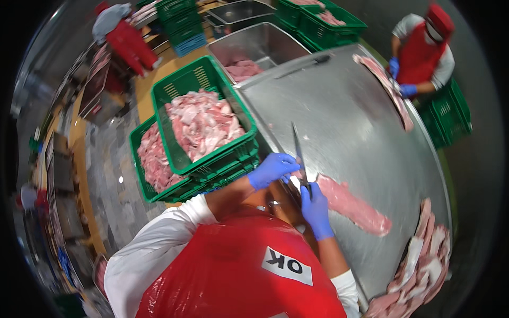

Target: The person uses a knife to trim fat and connective tissue from large pieces of raw meat on a stainless steel table. The trimmed pieces are placed into green plastic crates. The person handles multiple cuts of meat, separating lean portions from fat.

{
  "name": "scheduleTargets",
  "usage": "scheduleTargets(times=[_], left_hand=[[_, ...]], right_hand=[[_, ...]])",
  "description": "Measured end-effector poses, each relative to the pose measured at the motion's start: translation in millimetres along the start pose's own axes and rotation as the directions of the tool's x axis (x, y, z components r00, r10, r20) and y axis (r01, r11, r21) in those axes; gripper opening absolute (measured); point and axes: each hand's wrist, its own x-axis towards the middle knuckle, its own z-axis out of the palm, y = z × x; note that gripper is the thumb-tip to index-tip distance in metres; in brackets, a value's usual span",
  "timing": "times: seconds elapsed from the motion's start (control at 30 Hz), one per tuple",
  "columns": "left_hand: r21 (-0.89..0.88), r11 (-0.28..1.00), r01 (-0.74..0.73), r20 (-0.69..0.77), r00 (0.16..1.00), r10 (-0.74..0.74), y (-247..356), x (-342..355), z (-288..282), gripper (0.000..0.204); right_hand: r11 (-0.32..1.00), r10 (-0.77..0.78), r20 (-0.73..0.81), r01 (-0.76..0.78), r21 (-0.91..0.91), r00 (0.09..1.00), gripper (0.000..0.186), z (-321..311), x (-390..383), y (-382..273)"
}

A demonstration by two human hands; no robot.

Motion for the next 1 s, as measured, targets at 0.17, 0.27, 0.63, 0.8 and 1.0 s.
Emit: scheduleTargets(times=[0.17,0.27,0.63,0.8,1.0], left_hand=[[-0.076,0.977,-0.202,-0.155,0.970,0.188,41.8,-30.6,-26.8,0.021],[0.143,0.853,-0.502,-0.431,0.744,0.510,87.0,-39.4,-92.1,0.017],[0.778,0.168,0.606,-0.609,0.793,-0.038,96.8,-77.7,-343.6,0.056],[0.963,0.243,0.119,-0.259,0.664,0.702,74.1,66.6,-231.0,0.049],[0.683,0.309,-0.661,0.628,0.748,0.214,-53.7,140.2,170.2,0.052]], right_hand=[[1.000,-0.027,0.017,0.027,0.005,0.999,0.019,-18.2,1.2,-21.9],[1.000,-0.026,-0.095,0.026,0.002,0.995,0.017,-38.6,-11.1,-0.4],[0.880,0.473,-0.462,-0.428,0.205,0.751,0.028,-89.6,-158.6,78.0],[0.789,0.566,-0.604,-0.581,0.200,0.561,0.034,-95.5,-229.6,133.8],[0.711,0.500,-0.677,-0.703,-0.035,0.540,0.044,-136.1,-272.6,215.2]])
